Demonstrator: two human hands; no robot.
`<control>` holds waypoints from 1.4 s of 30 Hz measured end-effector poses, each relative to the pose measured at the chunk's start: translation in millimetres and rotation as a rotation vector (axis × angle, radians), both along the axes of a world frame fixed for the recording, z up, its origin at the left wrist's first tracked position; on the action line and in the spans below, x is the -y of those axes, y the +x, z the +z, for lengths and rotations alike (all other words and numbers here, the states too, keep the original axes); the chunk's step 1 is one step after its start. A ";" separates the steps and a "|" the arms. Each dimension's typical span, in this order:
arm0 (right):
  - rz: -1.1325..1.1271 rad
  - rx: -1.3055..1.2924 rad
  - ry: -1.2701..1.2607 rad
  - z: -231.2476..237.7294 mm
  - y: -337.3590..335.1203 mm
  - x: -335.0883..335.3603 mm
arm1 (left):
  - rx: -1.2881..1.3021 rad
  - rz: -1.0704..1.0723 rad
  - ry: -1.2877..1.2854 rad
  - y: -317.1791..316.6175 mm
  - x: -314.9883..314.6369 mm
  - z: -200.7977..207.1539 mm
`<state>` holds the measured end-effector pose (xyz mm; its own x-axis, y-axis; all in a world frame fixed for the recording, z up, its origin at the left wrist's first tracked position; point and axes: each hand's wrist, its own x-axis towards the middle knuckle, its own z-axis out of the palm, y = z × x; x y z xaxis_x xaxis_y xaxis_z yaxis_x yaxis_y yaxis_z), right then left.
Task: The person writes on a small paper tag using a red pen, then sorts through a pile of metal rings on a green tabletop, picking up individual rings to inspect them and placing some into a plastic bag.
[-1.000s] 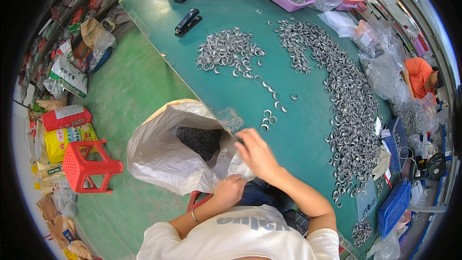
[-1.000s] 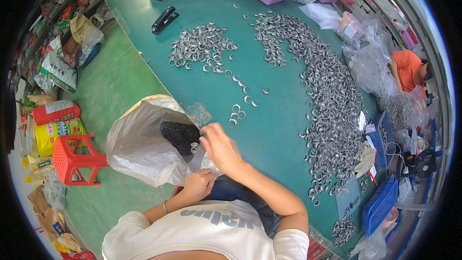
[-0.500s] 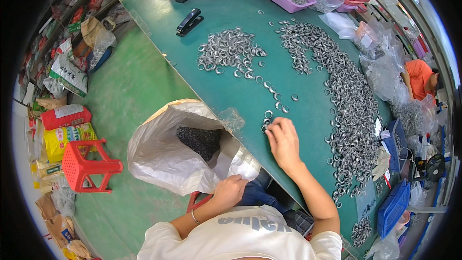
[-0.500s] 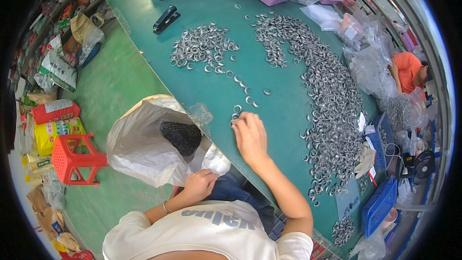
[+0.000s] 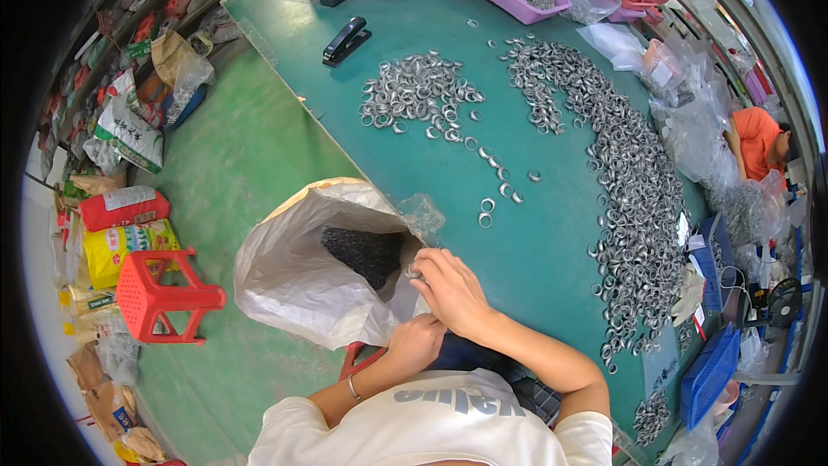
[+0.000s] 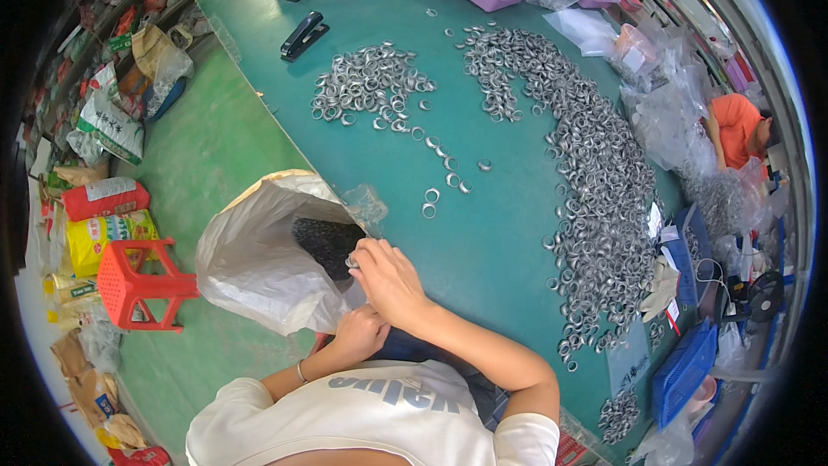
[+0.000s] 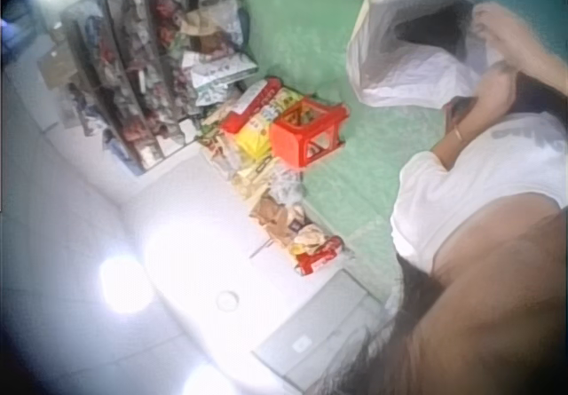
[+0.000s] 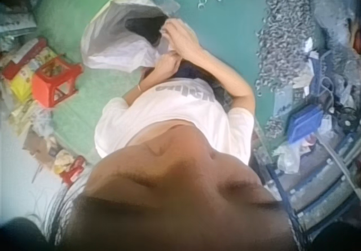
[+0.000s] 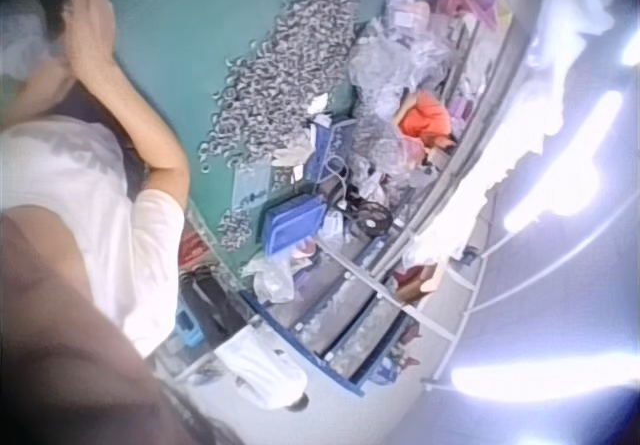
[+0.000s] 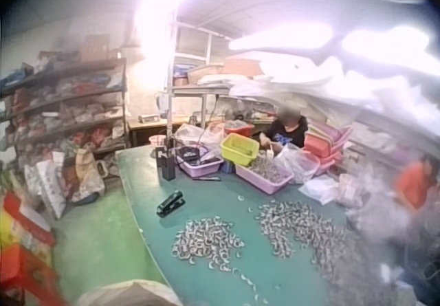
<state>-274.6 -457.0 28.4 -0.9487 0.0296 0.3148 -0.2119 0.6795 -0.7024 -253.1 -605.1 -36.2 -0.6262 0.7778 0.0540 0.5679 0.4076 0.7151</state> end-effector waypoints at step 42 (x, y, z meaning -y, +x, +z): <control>0.091 0.180 0.131 -32.2 -125.3 -173.8 | -0.316 0.239 0.000 -197.9 -134.7 27.5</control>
<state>-399.8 -283.2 -3.8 -0.9867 -0.0890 0.1364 -0.1564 0.7513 -0.6411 -451.0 -470.4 -8.7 -0.7420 0.6123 0.2731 0.6493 0.5549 0.5200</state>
